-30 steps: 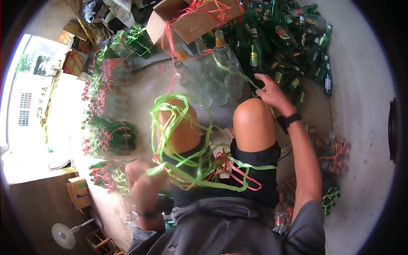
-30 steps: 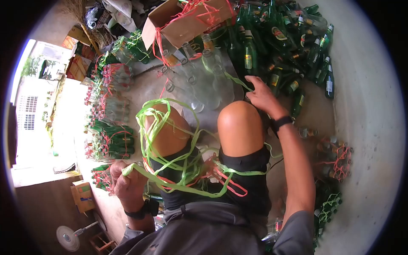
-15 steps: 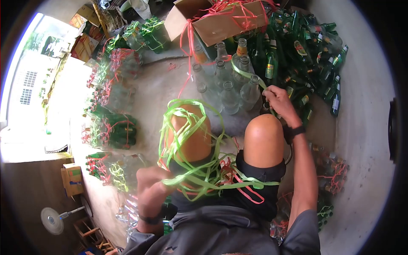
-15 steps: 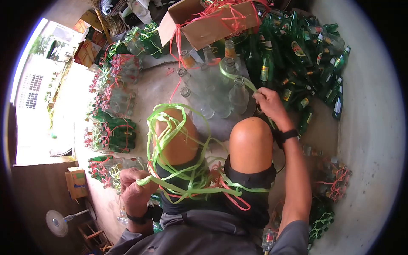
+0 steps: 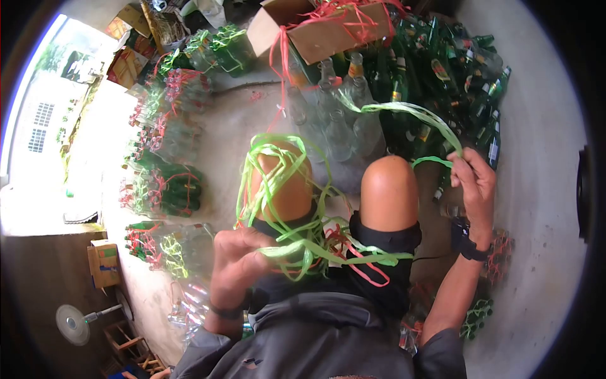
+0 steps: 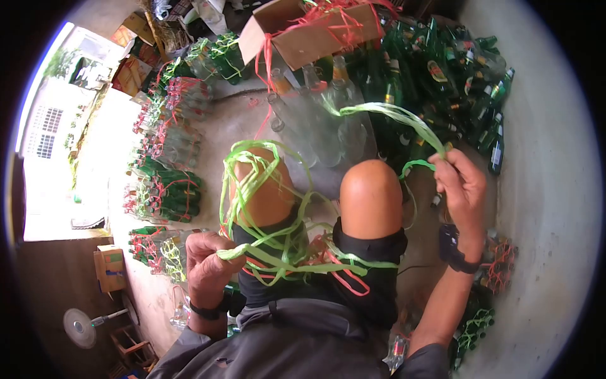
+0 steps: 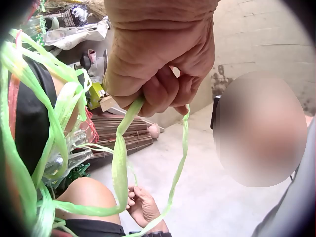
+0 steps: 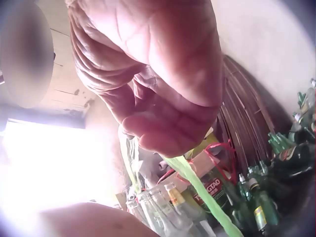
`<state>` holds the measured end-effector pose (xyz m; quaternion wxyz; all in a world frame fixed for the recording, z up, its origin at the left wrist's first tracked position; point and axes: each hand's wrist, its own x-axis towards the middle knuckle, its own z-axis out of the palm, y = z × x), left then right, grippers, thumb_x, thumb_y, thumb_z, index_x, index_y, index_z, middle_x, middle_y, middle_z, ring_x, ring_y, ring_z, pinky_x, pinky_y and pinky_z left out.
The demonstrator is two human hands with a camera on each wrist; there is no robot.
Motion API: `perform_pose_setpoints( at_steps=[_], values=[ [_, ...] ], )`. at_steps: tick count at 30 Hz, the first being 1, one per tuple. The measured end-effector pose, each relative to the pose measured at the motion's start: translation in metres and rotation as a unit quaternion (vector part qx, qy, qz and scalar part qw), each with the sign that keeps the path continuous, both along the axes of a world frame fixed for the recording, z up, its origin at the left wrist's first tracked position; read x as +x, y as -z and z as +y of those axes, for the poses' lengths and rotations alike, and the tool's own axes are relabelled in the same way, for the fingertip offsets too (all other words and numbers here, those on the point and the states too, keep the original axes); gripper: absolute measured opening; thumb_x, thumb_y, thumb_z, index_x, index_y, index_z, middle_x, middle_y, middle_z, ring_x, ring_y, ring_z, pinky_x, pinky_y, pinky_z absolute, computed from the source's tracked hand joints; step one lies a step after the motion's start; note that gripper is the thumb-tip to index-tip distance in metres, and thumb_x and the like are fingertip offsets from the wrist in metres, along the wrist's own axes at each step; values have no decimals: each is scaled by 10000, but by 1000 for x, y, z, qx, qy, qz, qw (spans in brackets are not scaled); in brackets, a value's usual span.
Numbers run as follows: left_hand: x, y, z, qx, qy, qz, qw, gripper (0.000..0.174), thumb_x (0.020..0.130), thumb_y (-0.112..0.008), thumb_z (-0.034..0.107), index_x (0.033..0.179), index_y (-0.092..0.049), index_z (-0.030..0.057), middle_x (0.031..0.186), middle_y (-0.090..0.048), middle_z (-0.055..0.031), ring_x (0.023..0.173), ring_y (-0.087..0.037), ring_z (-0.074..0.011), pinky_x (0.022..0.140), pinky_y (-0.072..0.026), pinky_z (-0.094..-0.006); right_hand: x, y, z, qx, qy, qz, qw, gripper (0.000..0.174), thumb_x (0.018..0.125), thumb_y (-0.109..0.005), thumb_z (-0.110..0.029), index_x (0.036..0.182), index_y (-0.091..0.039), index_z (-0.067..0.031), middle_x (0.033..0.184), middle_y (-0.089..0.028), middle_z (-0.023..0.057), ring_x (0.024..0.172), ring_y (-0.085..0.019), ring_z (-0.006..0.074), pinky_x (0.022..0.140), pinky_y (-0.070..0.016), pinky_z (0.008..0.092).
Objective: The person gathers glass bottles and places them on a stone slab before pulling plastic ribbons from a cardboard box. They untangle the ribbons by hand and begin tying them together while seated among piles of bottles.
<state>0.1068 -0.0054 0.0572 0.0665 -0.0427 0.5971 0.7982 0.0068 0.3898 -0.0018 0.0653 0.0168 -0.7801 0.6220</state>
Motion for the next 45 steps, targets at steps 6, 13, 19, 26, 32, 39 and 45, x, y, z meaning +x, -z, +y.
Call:
perform_pose_setpoints(
  at_steps=[6, 13, 19, 26, 32, 39, 45],
  values=[
    [-13, 13, 3, -8, 46, 77, 996, 237, 948, -685, 218, 996, -571, 16, 597, -449, 10, 500, -382, -100, 455, -292, -288, 86, 38, 65, -14, 141, -68, 988, 193, 1034, -597, -186, 1034, -681, -12, 761, -522, -44, 668, -451, 35, 603, -353, 208],
    [-26, 10, 17, 106, 45, 90, 989, 257, 972, -683, 245, 1057, -617, 11, 593, -432, 15, 497, -335, -75, 457, -240, -263, 183, 122, 127, 327, 171, -262, 892, 168, 955, -639, -151, 1013, -623, 6, 791, -547, 96, 658, -517, 136, 630, -434, 332],
    [-31, 8, 25, 101, 51, 84, 990, 240, 997, -642, 253, 1095, -599, 38, 593, -341, 65, 493, -267, -52, 479, -213, -253, 168, 86, 59, 256, 131, -199, 937, 253, 896, -679, -62, 1137, -640, 3, 991, -607, 134, 807, -581, 168, 730, -486, 298],
    [-36, 9, 39, 110, 103, 114, 982, 179, 1088, -478, 219, 1188, -537, 83, 613, -387, 74, 482, -271, -40, 512, -261, -247, 133, 19, -52, 226, 1, 81, 971, 385, 732, -825, -43, 1078, -657, -34, 991, -599, 109, 824, -614, 258, 713, -526, 359],
    [-35, 4, 36, 105, 84, 83, 987, 276, 1013, -618, 270, 1199, -534, 83, 686, -395, 40, 575, -333, -80, 533, -268, -280, 139, 38, -61, 223, 21, 80, 971, 264, 763, -802, -58, 968, -640, -21, 940, -568, 102, 841, -610, 294, 703, -515, 396],
    [-45, 7, 37, 144, 103, 98, 979, 238, 1039, -574, 238, 1147, -575, 26, 597, -332, 61, 484, -271, -50, 492, -237, -254, 139, 25, -54, 214, 19, 101, 972, 134, 833, -713, 29, 911, -608, -2, 945, -598, 120, 820, -611, 316, 717, -499, 388],
    [-44, 10, 29, 150, 76, 101, 980, 289, 1046, -558, 231, 1200, -553, -13, 612, -344, 52, 480, -273, -37, 480, -240, -240, 145, 28, -47, 213, 32, 45, 975, 87, 912, -663, 6, 949, -584, 8, 854, -597, 132, 755, -605, 317, 682, -496, 382]
  ],
)
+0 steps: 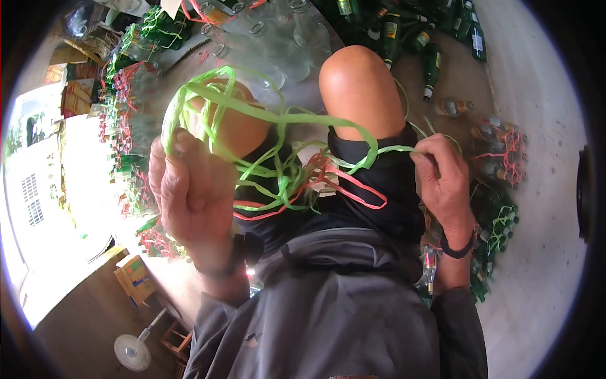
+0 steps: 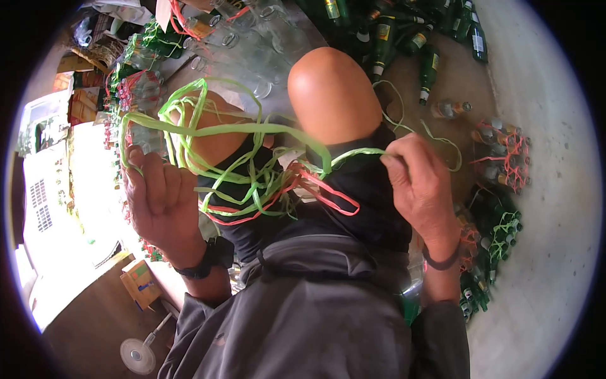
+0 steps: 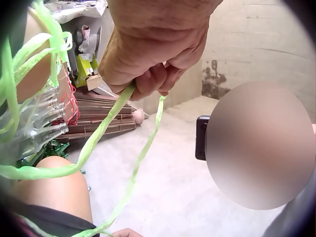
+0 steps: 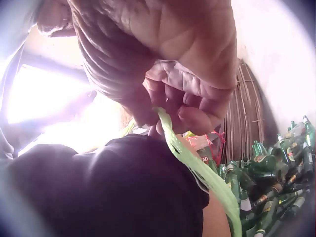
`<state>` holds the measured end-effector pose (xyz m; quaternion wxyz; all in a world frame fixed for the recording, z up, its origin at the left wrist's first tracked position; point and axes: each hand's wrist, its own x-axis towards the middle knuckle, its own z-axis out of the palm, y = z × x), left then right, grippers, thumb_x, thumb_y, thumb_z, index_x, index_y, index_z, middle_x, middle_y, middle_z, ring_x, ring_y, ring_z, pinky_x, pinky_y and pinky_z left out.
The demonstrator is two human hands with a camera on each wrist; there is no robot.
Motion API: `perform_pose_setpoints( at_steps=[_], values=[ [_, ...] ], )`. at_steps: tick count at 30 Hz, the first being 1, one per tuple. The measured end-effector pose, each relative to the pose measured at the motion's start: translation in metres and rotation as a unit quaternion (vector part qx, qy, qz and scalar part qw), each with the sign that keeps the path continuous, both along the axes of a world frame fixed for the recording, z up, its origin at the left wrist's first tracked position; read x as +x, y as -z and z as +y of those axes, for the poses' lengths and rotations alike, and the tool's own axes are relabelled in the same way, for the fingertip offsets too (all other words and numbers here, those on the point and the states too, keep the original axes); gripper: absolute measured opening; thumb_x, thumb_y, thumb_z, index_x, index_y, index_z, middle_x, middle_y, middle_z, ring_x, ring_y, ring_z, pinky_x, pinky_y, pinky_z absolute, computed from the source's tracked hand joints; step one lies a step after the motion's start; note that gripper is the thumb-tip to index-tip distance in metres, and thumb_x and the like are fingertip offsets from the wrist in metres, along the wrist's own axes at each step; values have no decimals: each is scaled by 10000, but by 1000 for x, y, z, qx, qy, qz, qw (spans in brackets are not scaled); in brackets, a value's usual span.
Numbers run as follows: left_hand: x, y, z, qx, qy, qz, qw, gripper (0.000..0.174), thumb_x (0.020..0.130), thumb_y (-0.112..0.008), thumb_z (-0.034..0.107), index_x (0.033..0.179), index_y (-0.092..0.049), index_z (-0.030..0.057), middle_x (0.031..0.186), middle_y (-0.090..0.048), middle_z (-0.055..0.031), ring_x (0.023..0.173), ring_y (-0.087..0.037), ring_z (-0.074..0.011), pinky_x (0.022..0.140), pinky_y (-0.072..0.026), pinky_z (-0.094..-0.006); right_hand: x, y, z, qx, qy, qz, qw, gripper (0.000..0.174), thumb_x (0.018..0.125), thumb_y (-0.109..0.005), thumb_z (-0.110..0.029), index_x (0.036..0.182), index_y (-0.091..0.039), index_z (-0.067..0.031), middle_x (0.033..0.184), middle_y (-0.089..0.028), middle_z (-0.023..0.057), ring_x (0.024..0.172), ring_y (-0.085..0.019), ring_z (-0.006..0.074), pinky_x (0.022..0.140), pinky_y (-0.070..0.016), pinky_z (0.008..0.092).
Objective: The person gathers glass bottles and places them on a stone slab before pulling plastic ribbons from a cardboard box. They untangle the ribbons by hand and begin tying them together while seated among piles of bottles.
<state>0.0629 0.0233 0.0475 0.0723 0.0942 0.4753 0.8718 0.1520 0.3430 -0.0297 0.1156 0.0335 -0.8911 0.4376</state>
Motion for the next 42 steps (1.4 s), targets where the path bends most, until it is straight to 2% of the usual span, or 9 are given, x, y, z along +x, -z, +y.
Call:
perform_pose_setpoints(
  at_steps=[5, 10, 13, 16, 17, 22, 30, 40, 42],
  values=[
    [1, 0, -6, 3, 5, 18, 1000, 312, 1045, -557, 229, 1216, -562, -32, 613, -348, 55, 474, -264, -32, 471, -239, -235, 3, 1, 9, -53, 42, -11, 998, 85, 1006, -611, -81, 987, -571, -7, 813, -589, 59, 707, -558, 149, 672, -466, 291],
    [5, 1, -10, 6, 1, 21, 1000, 306, 1036, -566, 213, 1199, -586, -45, 633, -390, 58, 479, -284, -24, 472, -250, -222, 5, 2, 17, -112, 88, -51, 989, 92, 1026, -578, -99, 994, -572, -13, 789, -566, 15, 710, -525, 96, 664, -451, 260],
    [12, -2, -7, -23, -18, 6, 1000, 302, 1012, -595, 194, 1184, -599, -54, 713, -525, 9, 544, -419, -41, 519, -329, -198, 9, 0, 21, -182, 121, -77, 973, 84, 1028, -573, -104, 991, -577, -28, 766, -492, -38, 666, -433, 39, 594, -366, 208],
    [16, -4, -4, -83, -6, 25, 996, 294, 988, -623, 188, 1161, -605, -49, 761, -591, -29, 599, -490, -72, 546, -375, -215, 15, -7, 25, -254, 135, -85, 954, 87, 1028, -571, -113, 1011, -578, -28, 765, -470, -45, 644, -401, 31, 562, -330, 205],
    [14, -1, -5, -107, 29, 61, 992, 286, 1044, -569, 221, 1240, -571, 12, 634, -388, 47, 504, -307, -51, 500, -252, -259, 16, -7, 27, -276, 141, -67, 948, 93, 1020, -579, -108, 1057, -584, -23, 769, -460, -52, 630, -376, 28, 543, -301, 207],
    [16, -2, 2, -132, 45, 80, 987, 254, 1032, -592, 216, 1186, -580, 14, 642, -396, 39, 509, -326, -53, 484, -259, -259, 26, -22, 44, -324, 198, -5, 925, 211, 1023, -525, -100, 1188, -565, 25, 772, -409, -45, 622, -306, 23, 537, -234, 206],
    [32, -10, 24, -208, 2, 8, 978, 294, 957, -702, 220, 1075, -612, -34, 791, -622, -38, 621, -496, -67, 553, -390, -232, 46, -47, 87, -388, 170, 96, 901, 193, 1038, -479, -74, 1110, -565, 83, 729, -347, -44, 584, -258, 26, 502, -213, 206],
    [32, -6, 35, -261, 131, 10, 956, 181, 977, -698, 105, 1043, -657, -59, 942, -720, -97, 859, -656, -123, 765, -525, -260, 62, -44, 129, -413, 284, 116, 857, 132, 1040, -545, -86, 936, -562, -7, 696, -341, -44, 551, -250, 32, 474, -213, 223],
    [33, -4, 40, -265, 124, 12, 956, 168, 976, -695, 82, 1046, -658, -66, 914, -707, -80, 833, -646, -112, 738, -514, -246, 66, -34, 138, -368, 389, 90, 839, 161, 1038, -570, -101, 893, -560, -32, 677, -328, -56, 539, -256, 28, 467, -207, 222]
  ],
)
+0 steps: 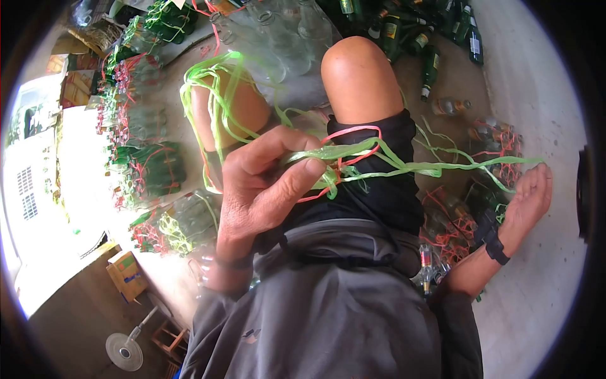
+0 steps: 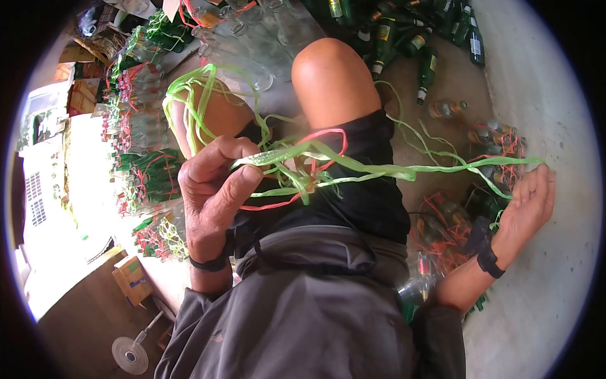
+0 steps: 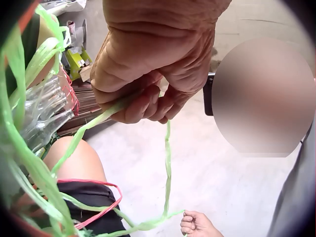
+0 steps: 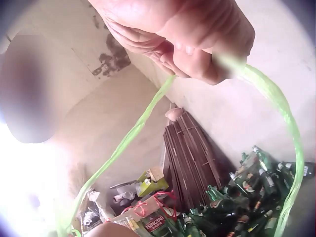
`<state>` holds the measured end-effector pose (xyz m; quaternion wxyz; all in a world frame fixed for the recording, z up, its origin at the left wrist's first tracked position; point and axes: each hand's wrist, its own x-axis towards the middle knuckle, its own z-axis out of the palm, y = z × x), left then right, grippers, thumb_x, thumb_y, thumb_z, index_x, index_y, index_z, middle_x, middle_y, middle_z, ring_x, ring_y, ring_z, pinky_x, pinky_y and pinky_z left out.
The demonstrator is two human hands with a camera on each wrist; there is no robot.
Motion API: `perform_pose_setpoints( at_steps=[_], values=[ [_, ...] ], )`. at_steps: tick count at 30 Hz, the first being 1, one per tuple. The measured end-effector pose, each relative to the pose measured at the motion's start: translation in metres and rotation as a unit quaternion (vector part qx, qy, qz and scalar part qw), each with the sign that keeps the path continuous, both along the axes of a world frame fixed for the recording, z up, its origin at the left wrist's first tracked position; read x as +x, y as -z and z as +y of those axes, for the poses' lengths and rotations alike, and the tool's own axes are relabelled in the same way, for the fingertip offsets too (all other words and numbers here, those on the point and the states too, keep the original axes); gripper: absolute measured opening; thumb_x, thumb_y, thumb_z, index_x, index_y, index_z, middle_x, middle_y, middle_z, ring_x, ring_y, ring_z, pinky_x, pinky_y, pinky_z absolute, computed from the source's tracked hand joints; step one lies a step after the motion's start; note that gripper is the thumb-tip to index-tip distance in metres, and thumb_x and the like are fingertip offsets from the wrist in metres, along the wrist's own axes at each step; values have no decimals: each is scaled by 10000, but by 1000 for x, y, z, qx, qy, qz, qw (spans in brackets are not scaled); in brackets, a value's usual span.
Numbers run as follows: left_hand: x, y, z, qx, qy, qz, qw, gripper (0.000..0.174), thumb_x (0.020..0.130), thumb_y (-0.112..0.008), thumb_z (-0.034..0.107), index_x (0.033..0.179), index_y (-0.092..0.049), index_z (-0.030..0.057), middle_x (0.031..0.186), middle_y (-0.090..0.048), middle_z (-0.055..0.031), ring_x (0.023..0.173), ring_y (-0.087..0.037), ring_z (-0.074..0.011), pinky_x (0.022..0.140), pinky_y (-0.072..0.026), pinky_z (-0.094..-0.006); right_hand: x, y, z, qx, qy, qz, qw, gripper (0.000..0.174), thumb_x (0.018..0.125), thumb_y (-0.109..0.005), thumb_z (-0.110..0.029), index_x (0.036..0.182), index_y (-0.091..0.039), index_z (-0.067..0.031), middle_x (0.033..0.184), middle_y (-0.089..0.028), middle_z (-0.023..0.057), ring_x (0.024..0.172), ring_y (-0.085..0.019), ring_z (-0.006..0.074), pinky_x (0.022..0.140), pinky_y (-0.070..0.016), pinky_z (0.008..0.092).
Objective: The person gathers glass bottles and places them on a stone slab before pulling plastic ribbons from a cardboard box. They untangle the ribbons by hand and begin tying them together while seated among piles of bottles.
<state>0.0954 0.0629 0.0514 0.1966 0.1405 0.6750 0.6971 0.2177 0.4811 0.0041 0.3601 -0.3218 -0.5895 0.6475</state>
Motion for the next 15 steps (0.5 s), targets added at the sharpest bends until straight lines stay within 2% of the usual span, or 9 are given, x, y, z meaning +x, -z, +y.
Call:
perform_pose_setpoints(
  at_steps=[4, 6, 7, 8, 10, 11, 12, 14, 15],
  values=[
    [-2, 16, 0, -30, -4, 41, 999, 125, 981, -684, 68, 1038, -666, -42, 892, -682, -35, 817, -621, -82, 729, -491, -227, 18, 28, 18, 4, 42, -35, 998, 167, 1021, -608, -144, 904, -601, -25, 664, -348, -54, 539, -276, 13, 472, -207, 213],
    [-2, 19, -1, -35, 2, 26, 999, 119, 982, -683, 72, 1036, -670, -33, 888, -673, -20, 830, -614, -70, 747, -487, -226, 33, 51, 33, 95, 39, -169, 980, 166, 997, -643, -180, 976, -654, -15, 666, -404, -52, 548, -293, -8, 475, -203, 206],
    [-2, 17, 0, -39, 2, -26, 999, 142, 976, -692, 87, 1038, -659, -37, 914, -663, -15, 843, -588, -67, 770, -465, -226, 37, 59, 38, 139, 46, -251, 957, 218, 1006, -624, -171, 1115, -663, 14, 769, -561, -30, 602, -464, 11, 530, -346, 194],
    [-1, 16, 1, -44, 3, -80, 996, 166, 971, -701, 101, 1040, -647, -40, 940, -653, -9, 855, -561, -64, 794, -443, -225, 41, 70, 41, 138, 45, -252, 957, 218, 1006, -624, -171, 1115, -663, 14, 769, -561, -30, 602, -464, 11, 530, -346, 194],
    [1, 19, 2, -39, -1, -75, 996, 169, 975, -699, 107, 1042, -648, -40, 935, -652, -6, 853, -560, -59, 790, -442, -223, 41, 92, 39, 362, -62, -325, 872, 236, 991, -631, -153, 1144, -678, 20, 950, -660, 55, 886, -629, 118, 787, -502, 272],
    [2, 21, 4, -33, -4, -68, 997, 172, 979, -697, 112, 1044, -648, -40, 929, -651, -3, 850, -558, -53, 786, -440, -220, 40, 103, 31, 310, -81, -284, 904, 229, 980, -606, -65, 1181, -660, 31, 1157, -667, 120, 1115, -628, 203, 1009, -465, 347],
    [1, 22, 5, -33, -4, -68, 997, 172, 979, -697, 112, 1044, -648, -40, 929, -651, -3, 850, -558, -53, 786, -440, -220, 36, 100, 19, 276, -114, -270, 915, 253, 950, -590, 12, 1196, -652, 20, 1217, -651, 129, 1137, -625, 224, 1033, -452, 347],
    [1, 24, 7, -41, 5, -21, 999, 160, 980, -692, 103, 1045, -649, -37, 912, -645, -1, 841, -552, -53, 781, -438, -219, 9, 63, -36, 451, -177, -250, 838, 305, 962, -573, 7, 1262, -625, 8, 1203, -658, 104, 1130, -627, 206, 1008, -470, 325],
    [2, 23, 7, -42, 6, -21, 999, 160, 980, -692, 103, 1045, -649, -37, 912, -645, -1, 841, -552, -53, 781, -438, -219, 1, 50, -60, 405, -231, -219, 857, 315, 927, -581, 22, 1238, -633, 6, 1202, -654, 117, 1149, -618, 227, 1024, -460, 340]
  ],
)
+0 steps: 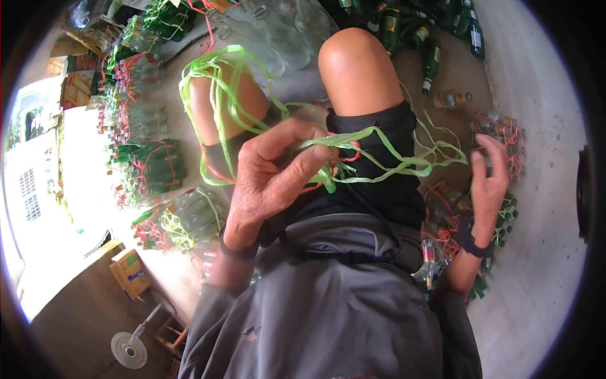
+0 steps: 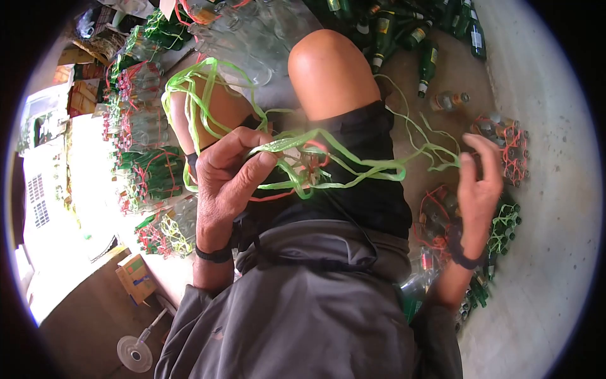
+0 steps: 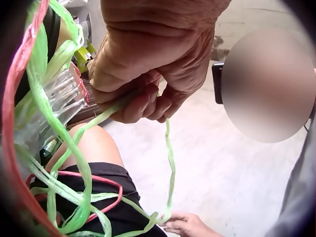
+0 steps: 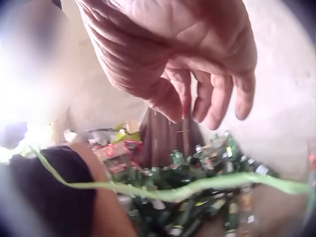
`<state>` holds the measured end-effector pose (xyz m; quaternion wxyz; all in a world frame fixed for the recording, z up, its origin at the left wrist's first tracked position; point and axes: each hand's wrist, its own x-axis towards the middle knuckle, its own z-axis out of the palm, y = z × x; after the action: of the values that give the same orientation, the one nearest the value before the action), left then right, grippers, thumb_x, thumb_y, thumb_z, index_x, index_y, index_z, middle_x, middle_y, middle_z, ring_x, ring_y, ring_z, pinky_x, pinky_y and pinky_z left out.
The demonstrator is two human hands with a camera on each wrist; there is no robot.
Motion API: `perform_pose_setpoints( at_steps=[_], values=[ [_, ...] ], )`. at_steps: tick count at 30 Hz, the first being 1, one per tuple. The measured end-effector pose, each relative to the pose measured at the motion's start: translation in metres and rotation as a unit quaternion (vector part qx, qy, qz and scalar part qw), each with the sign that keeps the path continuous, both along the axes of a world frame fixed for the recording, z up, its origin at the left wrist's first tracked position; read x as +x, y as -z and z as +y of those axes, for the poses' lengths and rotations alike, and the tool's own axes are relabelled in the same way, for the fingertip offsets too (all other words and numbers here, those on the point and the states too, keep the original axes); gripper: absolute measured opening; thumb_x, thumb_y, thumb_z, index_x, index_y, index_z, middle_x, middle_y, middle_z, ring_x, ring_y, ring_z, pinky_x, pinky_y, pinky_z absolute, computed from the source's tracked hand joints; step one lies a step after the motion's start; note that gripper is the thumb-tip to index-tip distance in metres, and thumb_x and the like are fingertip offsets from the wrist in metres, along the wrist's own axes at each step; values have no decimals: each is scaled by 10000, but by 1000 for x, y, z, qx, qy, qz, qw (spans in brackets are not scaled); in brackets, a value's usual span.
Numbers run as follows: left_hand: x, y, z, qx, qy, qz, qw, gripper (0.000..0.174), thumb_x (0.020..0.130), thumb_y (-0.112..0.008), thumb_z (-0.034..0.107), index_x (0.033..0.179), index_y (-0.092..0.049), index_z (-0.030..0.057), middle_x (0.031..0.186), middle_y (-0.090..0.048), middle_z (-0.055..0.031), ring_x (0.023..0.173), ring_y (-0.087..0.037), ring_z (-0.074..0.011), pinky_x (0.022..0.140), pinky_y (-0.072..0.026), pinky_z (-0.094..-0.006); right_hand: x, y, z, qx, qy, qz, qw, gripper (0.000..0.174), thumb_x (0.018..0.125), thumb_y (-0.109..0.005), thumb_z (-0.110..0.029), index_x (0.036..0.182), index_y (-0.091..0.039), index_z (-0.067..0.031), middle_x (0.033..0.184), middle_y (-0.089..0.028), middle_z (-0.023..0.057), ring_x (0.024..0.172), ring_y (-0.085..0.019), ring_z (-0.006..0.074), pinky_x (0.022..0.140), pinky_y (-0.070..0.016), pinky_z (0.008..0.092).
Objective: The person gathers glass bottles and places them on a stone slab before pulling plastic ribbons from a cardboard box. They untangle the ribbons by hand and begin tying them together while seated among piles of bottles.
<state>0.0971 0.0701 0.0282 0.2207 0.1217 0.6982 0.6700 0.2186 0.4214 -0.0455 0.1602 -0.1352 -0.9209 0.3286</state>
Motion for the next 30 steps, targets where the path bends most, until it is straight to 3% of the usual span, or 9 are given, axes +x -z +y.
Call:
perform_pose_setpoints(
  at_steps=[5, 10, 13, 18, 21, 22, 25, 26, 30],
  values=[
    [3, 13, 2, 26, 14, -21, 999, 137, 992, -680, 105, 1044, -687, -21, 877, -684, -9, 821, -580, -42, 725, -466, -218, -22, -27, -74, -167, -218, -45, 960, 389, 804, -636, 87, 1182, -638, -5, 1145, -645, 142, 1081, -643, 306, 975, -489, 366],
    [4, 20, 5, 18, 14, -23, 999, 164, 987, -691, 119, 1050, -677, -32, 875, -662, 2, 815, -564, -45, 718, -462, -225, -20, -6, -93, -139, -201, -29, 969, 254, 841, -623, 114, 1071, -616, 5, 935, -575, 138, 789, -606, 294, 731, -505, 347],
    [4, 23, 6, 19, 0, -14, 1000, 195, 975, -705, 127, 1067, -673, -41, 889, -653, -17, 840, -568, -61, 724, -471, -237, -16, -5, -88, -168, -231, -61, 956, 216, 853, -615, 114, 1042, -604, 11, 918, -557, 134, 762, -581, 279, 705, -487, 331],
    [2, 31, 7, 1, 10, -7, 1000, 172, 950, -706, 91, 1072, -683, -29, 873, -630, -34, 815, -566, -72, 716, -472, -245, -12, -26, -90, -317, -174, -88, 928, 54, 978, -574, -17, 1012, -602, 14, 875, -563, 34, 712, -550, 106, 682, -449, 246],
    [1, 40, 11, -59, 35, 4, 998, 149, 915, -694, 24, 1059, -692, -13, 881, -606, -26, 806, -558, -74, 696, -466, -246, -10, -34, -94, -324, -189, -71, 924, 80, 1005, -555, -43, 1016, -607, 17, 868, -577, 35, 723, -550, 94, 678, -441, 236],
    [-2, 42, 9, -96, 75, 54, 991, 195, 914, -659, -32, 1103, -680, 10, 1002, -643, -31, 887, -650, -104, 775, -539, -280, -10, -40, -97, -346, -184, -82, 916, 86, 1004, -558, -46, 1019, -610, 21, 860, -586, 34, 733, -546, 80, 675, -434, 230],
    [1, 51, 17, -182, 101, 218, 953, 262, 856, -681, -40, 1100, -698, 52, 951, -595, -69, 836, -648, -179, 739, -528, -326, -11, -44, -98, -382, -190, -72, 902, 81, 994, -577, -47, 1016, -613, 23, 859, -580, 22, 735, -537, 68, 673, -428, 221],
    [3, 51, 18, -160, 101, 210, 959, 307, 812, -677, -53, 1089, -708, 75, 912, -578, -112, 825, -651, -278, 730, -522, -375, -10, -45, -99, -382, -191, -72, 901, 81, 994, -577, -47, 1016, -613, 23, 859, -580, 22, 735, -537, 68, 673, -428, 221],
    [6, 57, 21, -207, 123, 268, 933, 291, 785, -676, -62, 1049, -702, 58, 924, -594, -146, 850, -653, -354, 726, -522, -419, -8, -48, -100, -411, -190, -65, 889, 71, 972, -590, -32, 1001, -615, 28, 841, -566, 19, 723, -518, 59, 663, -418, 212]
  ],
)
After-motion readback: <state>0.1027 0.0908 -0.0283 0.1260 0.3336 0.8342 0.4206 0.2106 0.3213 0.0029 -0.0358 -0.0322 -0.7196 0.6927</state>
